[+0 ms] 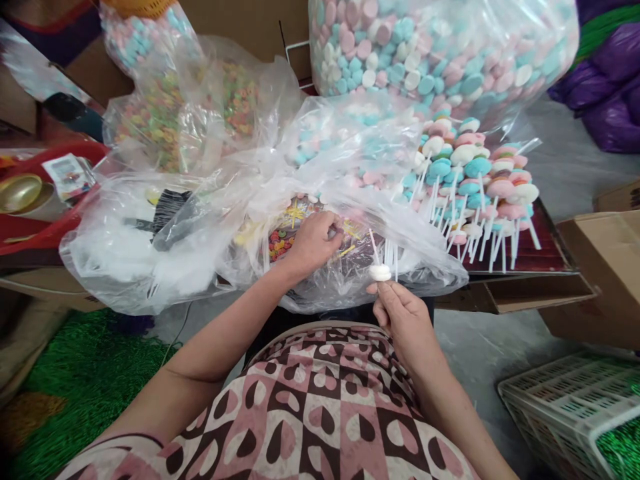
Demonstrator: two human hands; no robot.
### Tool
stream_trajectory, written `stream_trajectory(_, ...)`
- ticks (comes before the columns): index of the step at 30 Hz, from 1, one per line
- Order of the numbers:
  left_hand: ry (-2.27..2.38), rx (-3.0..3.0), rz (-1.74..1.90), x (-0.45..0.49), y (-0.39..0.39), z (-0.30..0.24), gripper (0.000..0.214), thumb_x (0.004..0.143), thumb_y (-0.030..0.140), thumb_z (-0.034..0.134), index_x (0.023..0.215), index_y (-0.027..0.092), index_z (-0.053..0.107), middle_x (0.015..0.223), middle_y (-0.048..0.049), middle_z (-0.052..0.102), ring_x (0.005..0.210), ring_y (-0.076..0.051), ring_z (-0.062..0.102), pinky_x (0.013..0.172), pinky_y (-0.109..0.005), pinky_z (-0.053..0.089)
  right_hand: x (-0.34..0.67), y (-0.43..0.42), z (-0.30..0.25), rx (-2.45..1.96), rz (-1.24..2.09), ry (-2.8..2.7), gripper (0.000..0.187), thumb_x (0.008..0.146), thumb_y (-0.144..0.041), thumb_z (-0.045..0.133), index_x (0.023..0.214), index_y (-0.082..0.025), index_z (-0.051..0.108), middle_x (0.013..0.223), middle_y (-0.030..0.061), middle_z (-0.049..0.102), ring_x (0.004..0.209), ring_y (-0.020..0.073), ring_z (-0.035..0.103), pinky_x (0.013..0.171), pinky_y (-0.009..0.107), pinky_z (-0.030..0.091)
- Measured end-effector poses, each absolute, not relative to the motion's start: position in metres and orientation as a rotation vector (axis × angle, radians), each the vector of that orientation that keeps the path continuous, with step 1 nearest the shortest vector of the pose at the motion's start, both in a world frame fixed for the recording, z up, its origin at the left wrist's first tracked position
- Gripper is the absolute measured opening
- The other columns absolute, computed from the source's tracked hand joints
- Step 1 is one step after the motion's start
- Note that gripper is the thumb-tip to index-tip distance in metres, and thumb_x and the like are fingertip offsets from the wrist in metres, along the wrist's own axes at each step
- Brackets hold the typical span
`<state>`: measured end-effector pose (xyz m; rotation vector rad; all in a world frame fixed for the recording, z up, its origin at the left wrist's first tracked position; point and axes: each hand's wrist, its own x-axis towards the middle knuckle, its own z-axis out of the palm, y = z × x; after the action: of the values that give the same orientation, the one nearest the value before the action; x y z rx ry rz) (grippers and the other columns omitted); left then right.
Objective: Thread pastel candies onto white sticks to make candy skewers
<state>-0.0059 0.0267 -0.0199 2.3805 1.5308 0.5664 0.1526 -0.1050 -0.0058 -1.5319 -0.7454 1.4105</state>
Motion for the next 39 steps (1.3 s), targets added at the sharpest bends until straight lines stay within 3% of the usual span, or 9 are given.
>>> stream_trajectory(8, 1.431, 2.448, 0.512, 0.014, 0.052, -0.018, 0.016, 0.088, 0.021, 0.053, 0.086, 0.017, 0.068, 0.092, -0.0102, 0.070, 0.099, -0.028, 0.057, 0.088, -0.042, 0.038, 0.151, -0.105, -0.010, -1.546, 1.413, -0.774, 0.034, 0.083, -0.053, 0.063, 0.081, -0.019, 0.061, 0.044, -0.0069, 0.039, 0.039, 0.0081, 0.027, 0.041, 0.025, 0.014)
stream_trajectory(14, 1.224, 2.223, 0.585, -0.010, 0.045, -0.010, 0.010, 0.083, 0.018, 0.055, 0.085, 0.019, 0.065, 0.080, -0.0032, 0.068, 0.080, -0.020, 0.061, 0.075, -0.032, 0.044, 0.153, -0.106, -0.012, -1.547, 1.433, -0.763, 0.033, 0.084, -0.051, 0.062, 0.083, -0.018, 0.062, 0.045, -0.0068, 0.040, 0.040, 0.0083, 0.026, 0.042, 0.025, 0.013)
stream_trajectory(19, 1.520, 2.025, 0.822, -0.044, 0.048, -0.012, 0.013, 0.082, 0.015, 0.051, 0.086, 0.021, 0.062, 0.087, -0.0023, 0.065, 0.082, -0.017, 0.059, 0.076, -0.030, 0.044, 0.150, -0.104, -0.015, -1.545, 1.460, -0.778, 0.035, 0.083, -0.053, 0.063, 0.085, -0.018, 0.063, 0.045, -0.0070, 0.040, 0.039, 0.0076, 0.027, 0.040, 0.024, 0.014)
stream_trajectory(30, 1.357, 2.451, 0.628, -0.022, 0.064, -0.032, 0.014, 0.087, 0.018, 0.051, 0.081, 0.019, 0.063, 0.084, -0.0076, 0.067, 0.090, -0.025, 0.058, 0.090, -0.041, 0.040, 0.143, -0.106, -0.010, -1.598, 1.466, -0.774, 0.033, 0.084, -0.052, 0.062, 0.084, -0.019, 0.061, 0.045, -0.0072, 0.039, 0.039, 0.0082, 0.027, 0.041, 0.024, 0.015)
stream_trajectory(39, 1.254, 1.656, 0.934, -0.052, 0.056, -0.025, 0.006, 0.079, 0.014, 0.056, 0.082, 0.019, 0.055, 0.078, 0.0021, 0.062, 0.075, -0.010, 0.059, 0.074, -0.024, 0.047, 0.143, -0.104, -0.012, -1.579, 1.463, -0.823, 0.034, 0.083, -0.054, 0.061, 0.081, -0.019, 0.061, 0.046, -0.0070, 0.039, 0.039, 0.0085, 0.028, 0.040, 0.024, 0.016)
